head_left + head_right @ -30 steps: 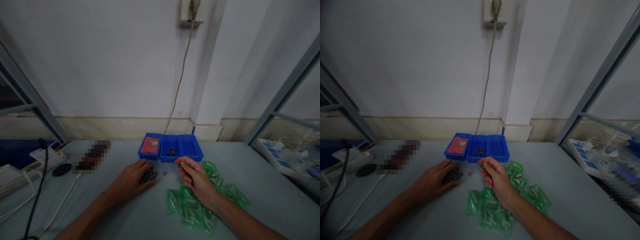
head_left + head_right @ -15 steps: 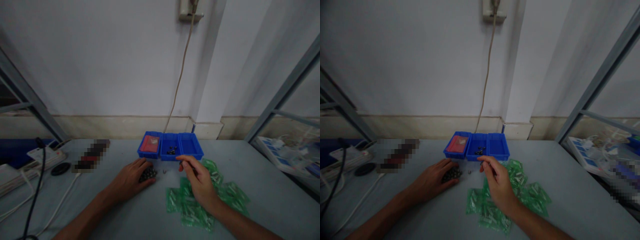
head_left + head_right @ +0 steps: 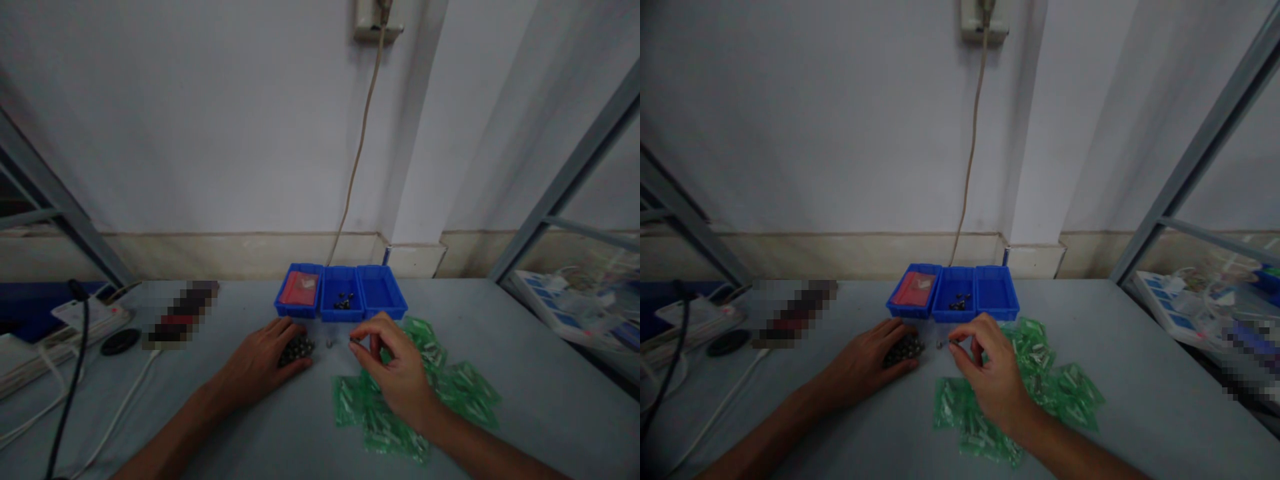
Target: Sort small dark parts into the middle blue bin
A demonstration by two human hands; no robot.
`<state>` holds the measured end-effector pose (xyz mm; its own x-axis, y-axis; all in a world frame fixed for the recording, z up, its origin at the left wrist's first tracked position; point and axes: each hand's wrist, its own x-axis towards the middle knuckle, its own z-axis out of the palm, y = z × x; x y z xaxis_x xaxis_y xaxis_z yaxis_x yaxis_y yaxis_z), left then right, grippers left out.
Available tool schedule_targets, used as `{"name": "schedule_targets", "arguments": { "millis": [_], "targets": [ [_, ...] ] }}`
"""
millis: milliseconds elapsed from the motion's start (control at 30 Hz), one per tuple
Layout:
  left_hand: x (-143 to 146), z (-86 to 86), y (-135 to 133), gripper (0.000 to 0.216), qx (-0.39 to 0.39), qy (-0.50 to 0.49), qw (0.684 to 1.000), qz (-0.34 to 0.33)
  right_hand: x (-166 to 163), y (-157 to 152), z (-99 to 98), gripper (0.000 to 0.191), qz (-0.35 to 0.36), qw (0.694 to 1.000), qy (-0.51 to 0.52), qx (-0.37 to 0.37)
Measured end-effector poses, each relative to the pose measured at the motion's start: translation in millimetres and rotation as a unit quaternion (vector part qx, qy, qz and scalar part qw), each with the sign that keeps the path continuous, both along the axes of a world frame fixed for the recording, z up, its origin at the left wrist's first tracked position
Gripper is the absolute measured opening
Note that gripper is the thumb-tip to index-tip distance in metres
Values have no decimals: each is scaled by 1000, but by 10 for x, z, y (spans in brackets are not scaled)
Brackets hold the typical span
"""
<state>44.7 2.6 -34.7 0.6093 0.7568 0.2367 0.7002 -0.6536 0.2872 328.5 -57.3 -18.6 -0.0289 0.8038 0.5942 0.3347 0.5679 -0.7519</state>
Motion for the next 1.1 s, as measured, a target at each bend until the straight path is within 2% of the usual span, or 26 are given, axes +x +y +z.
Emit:
{"name": "schedule_targets", "arguments": {
  "millis": [400,800,1100],
  "targets": [
    [-4,5,-8,45,-2,-5,1000,1,-34,23,-16,3,22,999,11,-40],
    [18,46,-26,42,-10,21,1000,8,-50,61,-28,25,27,980,134,-144],
    [17,49,-26,41,3,15,1000,3,-112,100,-64,29,7,982,137,-131]
  ]
}}
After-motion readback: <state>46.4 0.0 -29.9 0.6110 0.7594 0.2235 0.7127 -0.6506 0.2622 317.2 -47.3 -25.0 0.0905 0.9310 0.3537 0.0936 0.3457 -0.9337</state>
